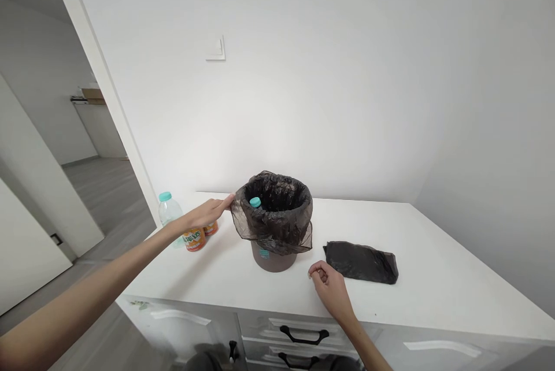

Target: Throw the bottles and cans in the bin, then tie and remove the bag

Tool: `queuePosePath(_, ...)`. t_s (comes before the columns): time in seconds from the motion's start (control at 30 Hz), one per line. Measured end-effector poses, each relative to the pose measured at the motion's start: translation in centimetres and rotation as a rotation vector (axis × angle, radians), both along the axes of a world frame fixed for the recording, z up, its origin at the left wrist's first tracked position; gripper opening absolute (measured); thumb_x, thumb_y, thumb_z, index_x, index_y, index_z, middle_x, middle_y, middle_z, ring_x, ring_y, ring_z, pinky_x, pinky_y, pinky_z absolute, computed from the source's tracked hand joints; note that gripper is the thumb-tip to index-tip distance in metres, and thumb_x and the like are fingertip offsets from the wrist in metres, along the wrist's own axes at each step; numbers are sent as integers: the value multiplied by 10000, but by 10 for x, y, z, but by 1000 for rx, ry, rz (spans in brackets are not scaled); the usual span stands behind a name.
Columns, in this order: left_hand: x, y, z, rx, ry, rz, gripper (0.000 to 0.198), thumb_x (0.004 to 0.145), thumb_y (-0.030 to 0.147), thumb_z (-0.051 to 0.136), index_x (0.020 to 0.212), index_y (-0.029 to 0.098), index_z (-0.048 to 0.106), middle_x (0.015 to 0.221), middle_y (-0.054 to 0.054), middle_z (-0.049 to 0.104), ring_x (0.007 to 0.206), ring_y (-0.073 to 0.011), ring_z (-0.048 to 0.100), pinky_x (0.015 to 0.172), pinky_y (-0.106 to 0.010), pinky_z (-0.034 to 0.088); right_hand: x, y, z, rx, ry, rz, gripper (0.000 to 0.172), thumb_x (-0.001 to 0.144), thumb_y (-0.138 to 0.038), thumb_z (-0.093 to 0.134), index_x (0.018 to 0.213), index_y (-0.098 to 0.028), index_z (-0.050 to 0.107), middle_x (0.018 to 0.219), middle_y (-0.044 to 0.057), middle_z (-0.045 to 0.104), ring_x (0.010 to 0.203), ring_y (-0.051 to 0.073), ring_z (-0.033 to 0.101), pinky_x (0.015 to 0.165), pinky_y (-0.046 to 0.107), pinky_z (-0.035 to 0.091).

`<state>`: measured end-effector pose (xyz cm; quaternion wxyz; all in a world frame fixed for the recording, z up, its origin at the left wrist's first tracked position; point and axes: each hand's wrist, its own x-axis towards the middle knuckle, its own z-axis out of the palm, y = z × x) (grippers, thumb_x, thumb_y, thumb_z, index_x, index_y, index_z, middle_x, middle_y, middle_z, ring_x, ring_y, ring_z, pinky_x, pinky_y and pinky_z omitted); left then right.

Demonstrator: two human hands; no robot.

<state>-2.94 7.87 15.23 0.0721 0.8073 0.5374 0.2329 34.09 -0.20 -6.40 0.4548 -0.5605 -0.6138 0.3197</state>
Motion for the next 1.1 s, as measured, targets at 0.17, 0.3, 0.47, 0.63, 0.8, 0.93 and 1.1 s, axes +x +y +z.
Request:
queuePosePath(0.17,-30,-3,2,279,31,187,536,1017,576,337,1147,232,727,1178,-102,774,1169,-306,665,1043,-455,479,0,0,-1,-20,4,10,215,836,-385,527,780,-231,666,616,-18,514,601,183,473,594,279,360)
queuePosePath(0.3,-70,-6,16,515,128,372,462,988,519,429,1241,216,669,1320,-143,698,1317,-347,544,1128,-542,368,1,-1,-3,-19,-2,10,221,844,-399,527,790,-232,661,619,-19,522,601,184,474,599,282,356)
queuePosePath(0.47,-114,-15,14,446,299,569,584,960,570,433,1312,142,618,1308,-225,689,1304,-420,564,1086,-575,391,2,0,-5,-14,-11,13,228,847,-402,527,803,-225,664,650,-6,566,615,184,491,612,285,364)
queuePosePath(0.63,-117,-34,12,79,346,671,575,1002,524,337,1396,158,541,1021,-178,771,1018,-392,720,855,-474,524,2,0,-5,-17,-7,12,224,849,-395,536,799,-223,669,634,-13,550,609,180,485,607,279,365)
queuePosePath(0.8,-95,-56,39,171,287,722,486,1035,484,357,1397,220,542,1175,-178,746,1076,-387,707,848,-461,541,1,0,-4,-17,0,11,224,845,-393,534,795,-224,672,618,-18,527,602,179,473,593,275,353)
queuePosePath(0.93,-58,-77,82,609,88,580,453,1051,515,402,1390,246,533,1278,-147,712,1194,-363,675,942,-490,545,1,0,-6,-6,-5,12,221,844,-382,530,790,-223,673,629,-14,529,612,180,472,600,276,354)
queuePosePath(1.1,25,-93,124,821,-266,125,407,1057,501,467,1371,244,494,1304,-94,705,1171,-231,696,1001,-414,571,3,1,-11,-4,-1,12,216,854,-373,524,801,-224,671,638,-17,535,623,181,483,612,276,365)
